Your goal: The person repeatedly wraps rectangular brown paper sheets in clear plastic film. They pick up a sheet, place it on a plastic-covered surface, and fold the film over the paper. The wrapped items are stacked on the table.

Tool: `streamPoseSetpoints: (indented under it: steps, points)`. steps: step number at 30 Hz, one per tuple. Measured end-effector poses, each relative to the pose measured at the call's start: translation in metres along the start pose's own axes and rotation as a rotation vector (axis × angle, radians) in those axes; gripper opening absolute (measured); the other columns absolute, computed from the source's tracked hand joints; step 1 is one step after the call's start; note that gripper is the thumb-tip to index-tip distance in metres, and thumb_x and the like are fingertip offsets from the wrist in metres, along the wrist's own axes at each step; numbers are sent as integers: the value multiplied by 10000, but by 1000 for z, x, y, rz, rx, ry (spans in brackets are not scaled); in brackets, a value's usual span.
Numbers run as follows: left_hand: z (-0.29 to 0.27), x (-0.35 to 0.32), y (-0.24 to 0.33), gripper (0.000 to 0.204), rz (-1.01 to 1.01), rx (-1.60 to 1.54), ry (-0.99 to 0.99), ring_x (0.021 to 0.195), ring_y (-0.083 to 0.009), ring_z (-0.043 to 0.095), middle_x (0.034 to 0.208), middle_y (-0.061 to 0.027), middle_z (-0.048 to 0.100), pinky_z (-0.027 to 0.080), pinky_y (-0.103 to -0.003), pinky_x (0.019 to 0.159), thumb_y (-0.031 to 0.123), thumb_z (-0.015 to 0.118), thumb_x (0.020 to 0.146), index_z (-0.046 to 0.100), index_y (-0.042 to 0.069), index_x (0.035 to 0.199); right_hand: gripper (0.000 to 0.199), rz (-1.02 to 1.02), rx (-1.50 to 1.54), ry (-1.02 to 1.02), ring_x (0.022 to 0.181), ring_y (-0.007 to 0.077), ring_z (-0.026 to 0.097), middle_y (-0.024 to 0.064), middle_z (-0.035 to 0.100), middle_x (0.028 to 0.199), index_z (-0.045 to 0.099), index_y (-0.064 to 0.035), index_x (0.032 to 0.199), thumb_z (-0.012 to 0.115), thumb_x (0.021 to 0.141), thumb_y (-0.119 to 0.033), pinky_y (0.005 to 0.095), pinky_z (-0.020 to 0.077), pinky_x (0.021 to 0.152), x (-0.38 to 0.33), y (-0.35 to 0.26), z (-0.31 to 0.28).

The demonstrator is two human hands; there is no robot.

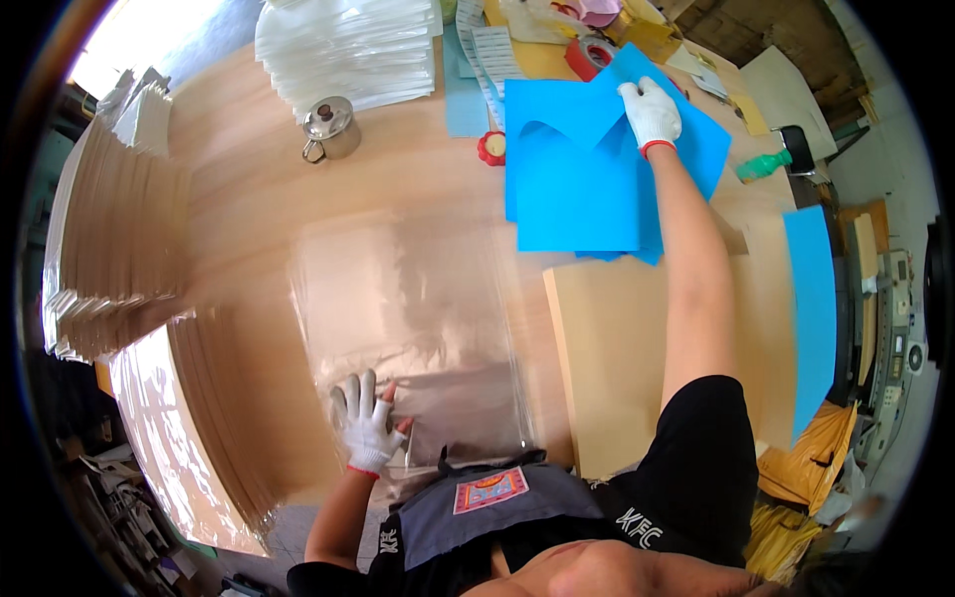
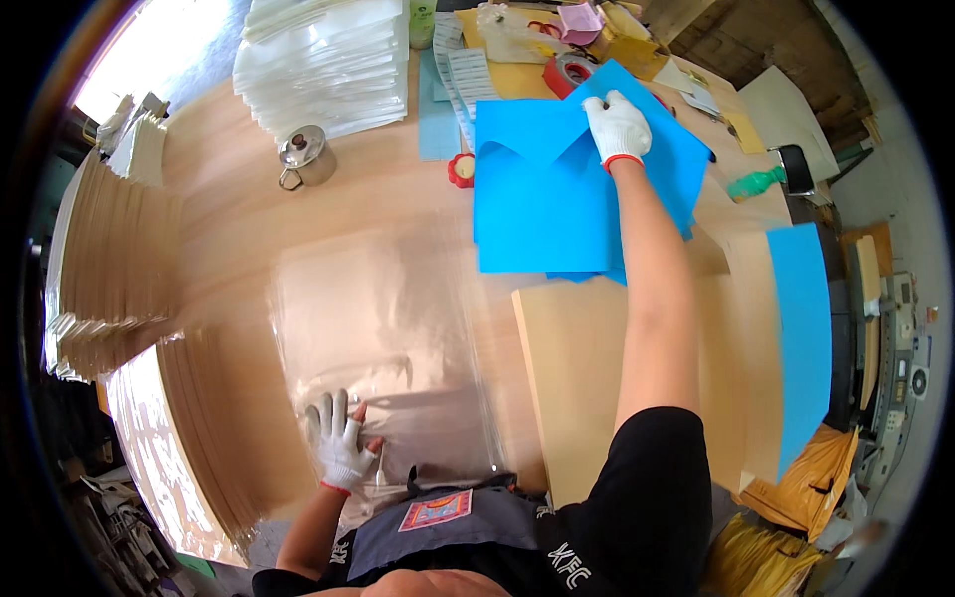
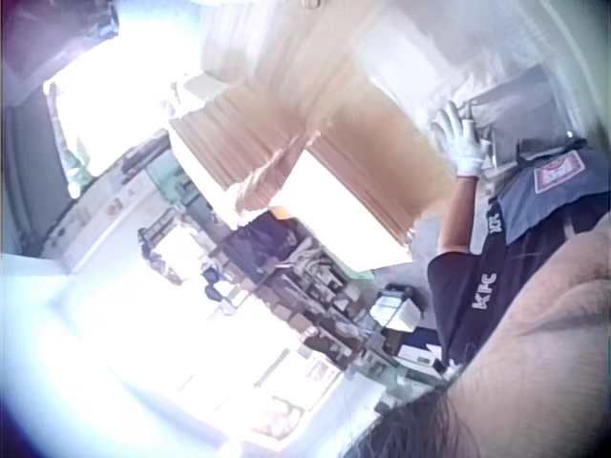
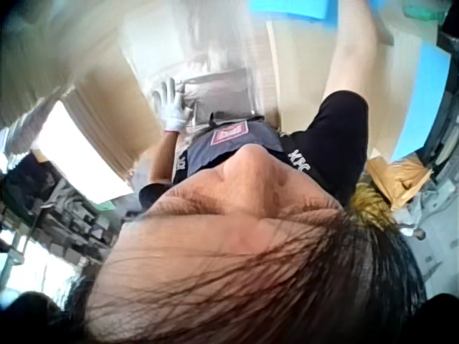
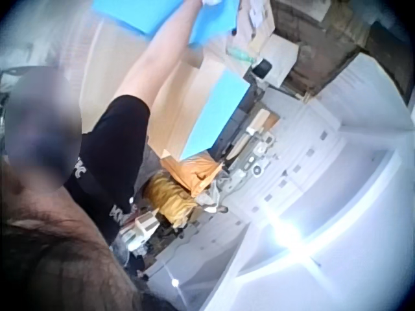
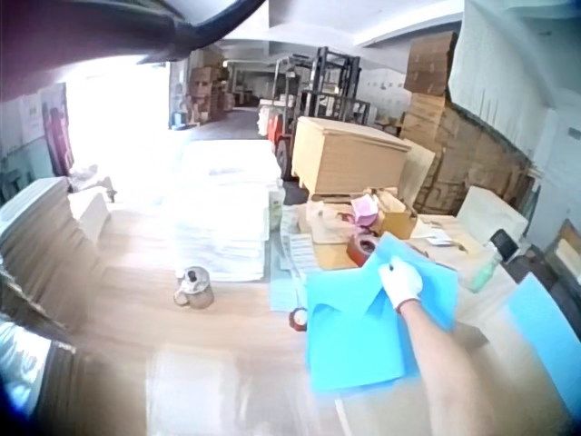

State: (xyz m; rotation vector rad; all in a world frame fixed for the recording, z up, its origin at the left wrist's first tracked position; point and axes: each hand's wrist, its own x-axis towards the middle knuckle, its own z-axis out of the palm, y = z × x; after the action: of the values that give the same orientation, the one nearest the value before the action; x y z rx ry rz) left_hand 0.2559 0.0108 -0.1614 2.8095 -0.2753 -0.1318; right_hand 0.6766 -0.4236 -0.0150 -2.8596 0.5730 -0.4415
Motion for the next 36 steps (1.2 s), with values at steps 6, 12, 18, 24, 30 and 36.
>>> streamPoseSetpoints:
  steps: [6, 12, 18, 24, 30, 36]
  points:
    - [-2, 5, -1, 819, 16, 42, -51, 1241, -458, 346, 1333, -196, 413, 150, -677, 1019, 391, 784, 504, 512, 163, 1243, 384, -25, -18, -43, 908, 337, 603, 161, 636, 1001, 599, -116, 966, 460, 830, -447, 431, 471, 764, 38, 20, 70]
    - [-1, 0, 0, 777, -2, 34, -110, 1317, -444, 272, 1416, -205, 354, 118, -628, 1072, 404, 745, 620, 470, 157, 1304, 416, -110, 465, -65, 905, 275, 614, 88, 661, 967, 556, -138, 1065, 428, 905, -500, 369, 461, 784, -2, 36, 86]
    - [1, 2, 4, 698, 25, 44, 34, 1308, -412, 299, 1395, -178, 384, 122, -610, 1082, 390, 733, 646, 513, 151, 1263, 303, -151, 1018, -312, 916, 132, 598, 72, 618, 1097, 538, -25, 1127, 554, 912, -238, 293, 477, 756, -169, 104, 14]
    - [11, -7, 0, 614, 82, 133, 166, 1266, -361, 352, 1375, -140, 414, 169, -590, 1066, 382, 700, 699, 536, 135, 1236, 288, -148, 370, -458, 971, 283, 612, 123, 619, 1106, 547, -64, 1079, 597, 848, -228, 363, 479, 797, -398, 154, -93]
    - [7, -12, 1, 538, 128, 125, 159, 1309, -335, 277, 1400, -139, 370, 151, -561, 1070, 382, 632, 773, 534, 120, 1232, 389, -111, -35, -367, 961, 321, 601, 135, 628, 1080, 551, -43, 1070, 623, 801, -314, 395, 475, 803, -544, 193, -109]
    - [18, -21, -7, 537, 107, 118, 192, 1320, -335, 268, 1426, -117, 340, 181, -516, 1082, 402, 564, 836, 471, 172, 1312, 472, -209, -367, -228, 919, 330, 598, 149, 623, 1031, 546, -55, 1083, 649, 755, -379, 430, 458, 797, -578, 176, -83]
